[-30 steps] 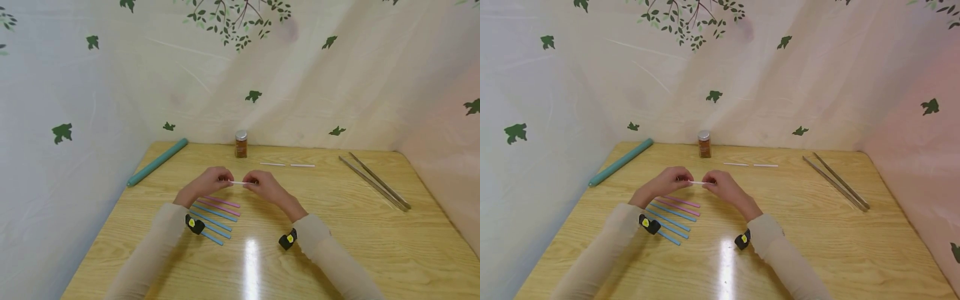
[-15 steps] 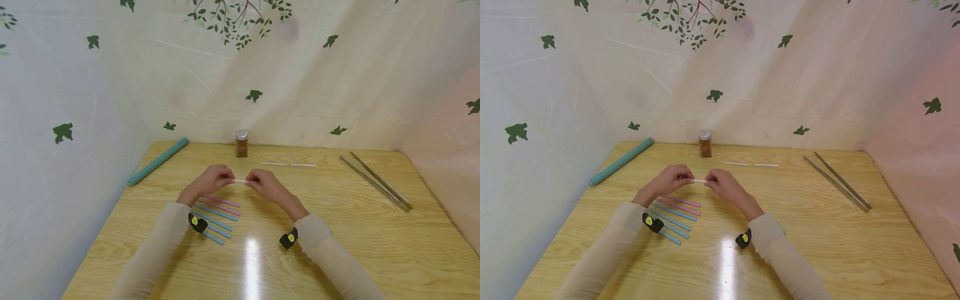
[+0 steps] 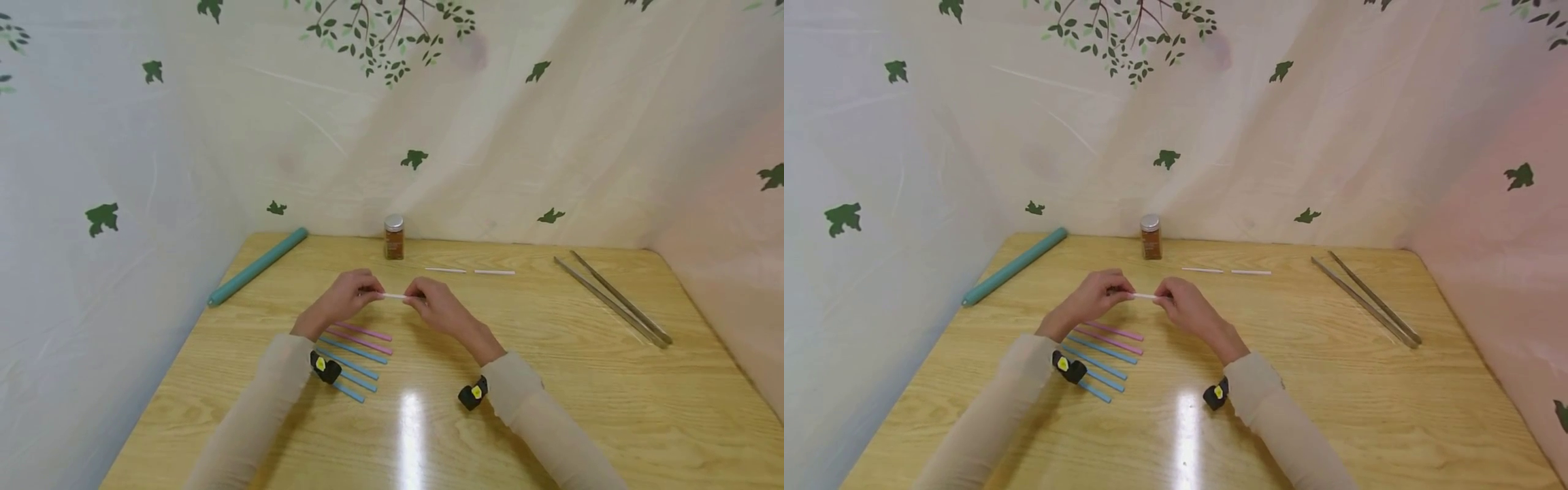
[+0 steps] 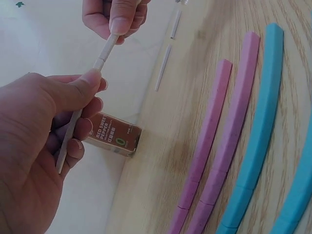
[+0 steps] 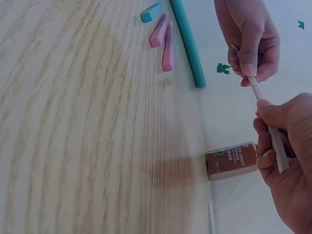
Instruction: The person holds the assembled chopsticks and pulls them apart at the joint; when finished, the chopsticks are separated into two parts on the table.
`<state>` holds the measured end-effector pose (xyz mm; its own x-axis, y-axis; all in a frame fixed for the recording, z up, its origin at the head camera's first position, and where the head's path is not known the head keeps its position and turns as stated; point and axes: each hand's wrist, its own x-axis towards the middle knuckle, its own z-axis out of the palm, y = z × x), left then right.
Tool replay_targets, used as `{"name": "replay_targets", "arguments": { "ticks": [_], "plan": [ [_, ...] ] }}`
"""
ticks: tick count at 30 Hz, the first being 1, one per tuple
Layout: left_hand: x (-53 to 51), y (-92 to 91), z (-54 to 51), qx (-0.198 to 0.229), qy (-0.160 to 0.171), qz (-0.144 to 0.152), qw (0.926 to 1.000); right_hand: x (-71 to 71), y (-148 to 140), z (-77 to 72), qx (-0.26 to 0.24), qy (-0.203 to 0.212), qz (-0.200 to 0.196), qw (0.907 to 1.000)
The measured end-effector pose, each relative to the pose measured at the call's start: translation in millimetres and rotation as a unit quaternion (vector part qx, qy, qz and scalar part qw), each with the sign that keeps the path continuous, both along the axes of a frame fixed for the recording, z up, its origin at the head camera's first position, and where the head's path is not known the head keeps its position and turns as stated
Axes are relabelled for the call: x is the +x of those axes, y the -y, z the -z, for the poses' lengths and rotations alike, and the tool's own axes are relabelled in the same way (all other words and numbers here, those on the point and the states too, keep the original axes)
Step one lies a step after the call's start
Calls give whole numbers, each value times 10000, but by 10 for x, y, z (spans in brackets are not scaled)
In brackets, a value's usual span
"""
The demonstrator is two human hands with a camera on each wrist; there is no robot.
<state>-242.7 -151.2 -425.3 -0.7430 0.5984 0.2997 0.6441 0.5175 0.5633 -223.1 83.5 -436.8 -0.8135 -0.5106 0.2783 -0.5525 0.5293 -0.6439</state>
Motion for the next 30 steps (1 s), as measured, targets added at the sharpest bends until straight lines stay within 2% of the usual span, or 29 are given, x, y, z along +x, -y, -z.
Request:
{"name": "replay_targets", "arguments": {
  "ticks": [6,11,30],
  "plan": [
    [-2,-15,2,34,-185,-5,9998,-5,-22,2,81,-39,-19,10000],
    [-10,-18,-6,120,-116,-92,9998,-9,-35,-30,74,-88,-52,9999],
    [-27,-70,-6,394,-157,-131,9990,-30,-140,-69,24,20,-133,9999]
  ]
}}
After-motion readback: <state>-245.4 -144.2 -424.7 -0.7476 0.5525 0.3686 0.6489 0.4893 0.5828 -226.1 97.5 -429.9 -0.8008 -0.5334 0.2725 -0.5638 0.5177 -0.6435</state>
